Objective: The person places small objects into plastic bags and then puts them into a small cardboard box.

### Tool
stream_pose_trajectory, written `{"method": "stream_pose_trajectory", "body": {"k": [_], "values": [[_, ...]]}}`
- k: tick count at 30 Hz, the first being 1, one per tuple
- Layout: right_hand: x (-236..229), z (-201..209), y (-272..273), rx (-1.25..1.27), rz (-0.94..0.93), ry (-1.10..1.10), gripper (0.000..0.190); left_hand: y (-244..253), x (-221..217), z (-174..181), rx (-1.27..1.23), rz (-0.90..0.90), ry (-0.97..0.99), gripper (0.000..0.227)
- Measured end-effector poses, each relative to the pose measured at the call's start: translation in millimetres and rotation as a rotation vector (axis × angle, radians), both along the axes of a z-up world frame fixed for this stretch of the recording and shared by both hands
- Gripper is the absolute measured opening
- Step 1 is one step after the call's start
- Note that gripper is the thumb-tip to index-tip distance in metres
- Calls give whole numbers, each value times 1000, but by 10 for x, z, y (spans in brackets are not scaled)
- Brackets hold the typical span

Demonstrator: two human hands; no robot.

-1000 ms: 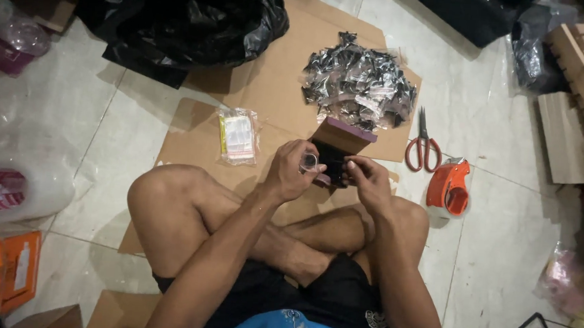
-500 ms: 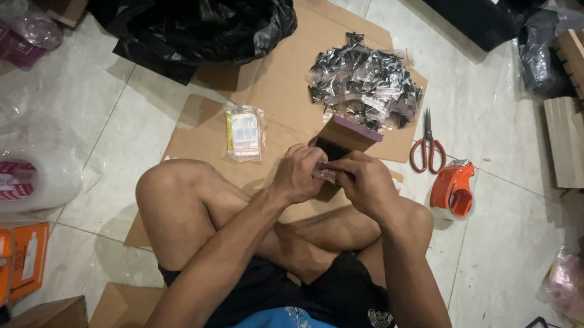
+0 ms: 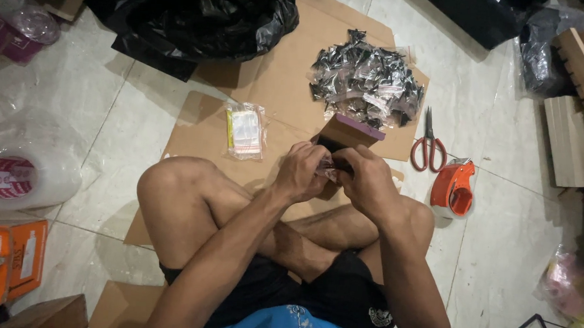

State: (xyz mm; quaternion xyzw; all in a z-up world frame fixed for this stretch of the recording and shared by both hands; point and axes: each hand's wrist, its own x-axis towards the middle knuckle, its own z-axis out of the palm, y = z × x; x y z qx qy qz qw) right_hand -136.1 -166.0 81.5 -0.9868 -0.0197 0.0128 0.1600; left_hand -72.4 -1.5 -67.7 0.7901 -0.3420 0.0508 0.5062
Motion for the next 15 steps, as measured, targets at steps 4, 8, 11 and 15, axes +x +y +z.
{"method": "stream_pose_trajectory", "body": {"k": [4,8,11,15], "values": [[-27,-18,18,-10,-3,-1,40,11,9,12,-16,5,12,25],[-41,72,79,115,32,-52,34,15,15,35,-14,-10,20,23],[-19,97,132,159,40,-72,34,23,-3,33,-13,-8,25,27],[-1,157,191,150,51,-83,35,67,-2,109,-38,-11,51,37]]}}
